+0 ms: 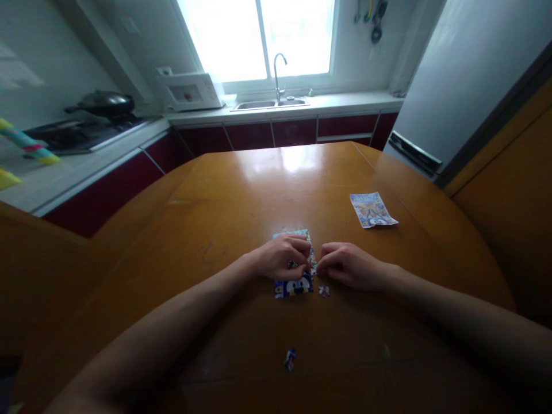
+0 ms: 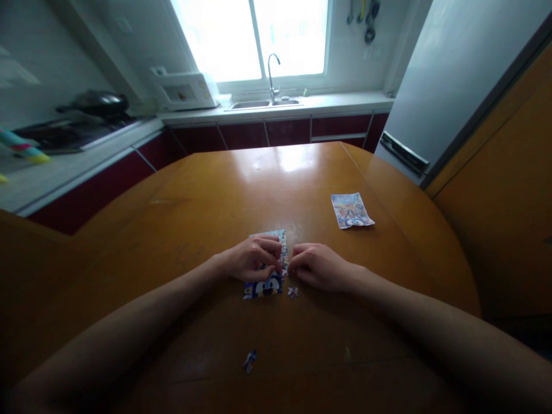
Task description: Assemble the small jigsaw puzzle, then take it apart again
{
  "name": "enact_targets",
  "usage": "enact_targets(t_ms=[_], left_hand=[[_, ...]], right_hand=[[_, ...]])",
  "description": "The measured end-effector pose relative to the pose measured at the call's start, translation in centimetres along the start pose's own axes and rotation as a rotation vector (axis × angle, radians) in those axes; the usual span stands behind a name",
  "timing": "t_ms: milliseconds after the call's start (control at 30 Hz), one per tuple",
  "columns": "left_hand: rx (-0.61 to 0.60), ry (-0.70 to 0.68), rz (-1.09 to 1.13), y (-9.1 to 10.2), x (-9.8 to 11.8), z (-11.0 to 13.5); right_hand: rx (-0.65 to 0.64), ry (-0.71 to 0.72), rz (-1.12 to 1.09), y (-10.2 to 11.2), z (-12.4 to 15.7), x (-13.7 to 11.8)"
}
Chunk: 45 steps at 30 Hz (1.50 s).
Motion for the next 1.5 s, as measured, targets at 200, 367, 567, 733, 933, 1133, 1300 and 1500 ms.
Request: enact_targets(t_ms=[200, 367, 567, 733, 933, 1133, 1300, 1500], left_hand=[[0.007, -0.009, -0.003, 0.1, 0.3, -0.2], [-0.022, -0.002, -0.020, 0.0, 0.3, -0.2], [-0.042, -0.011, -0.054, 0.1, 0.3, -0.1], [-0.032, -0.005, -0.039, 0.0, 0.5, -0.1], [-0.048, -0.001, -0.032, 0.1, 0.6, -0.3], [-0.073, 0.038, -0.017, 0.0, 0.5, -0.3], [-0.078, 0.045, -0.052, -0.1, 0.6, -0.3], [-0.061, 0.023, -0.041, -0.2, 0.7, -0.3]], right_hand=[[0.000, -0.005, 0.004, 0.1, 0.0, -0.2], [-0.008, 0.006, 0.038, 0.1, 0.1, -0.3], [-0.030, 0.035, 0.041, 0.4, 0.0, -0.4], [-0.014, 0.034, 0.029, 0.4, 0.0, -0.1], [-0.012, 0.024, 0.031, 0.3, 0.0, -0.3], [-0.060, -0.002, -0.094, 1.4, 0.0, -0.6], [-0.113, -0.055, 0.013, 1.3, 0.4, -1.9], [-0.176, -0.060, 0.105, 1.1, 0.4, -3.5]])
Point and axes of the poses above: each hand's wrist, its own z-axis away from the middle knuckle, its own y-axis out of the back of the hand, x = y × z, the point moved 1 cm from there along -z, towards the middle knuckle, and after that the axes turned 4 degrees about y, right-handed, at the moved point
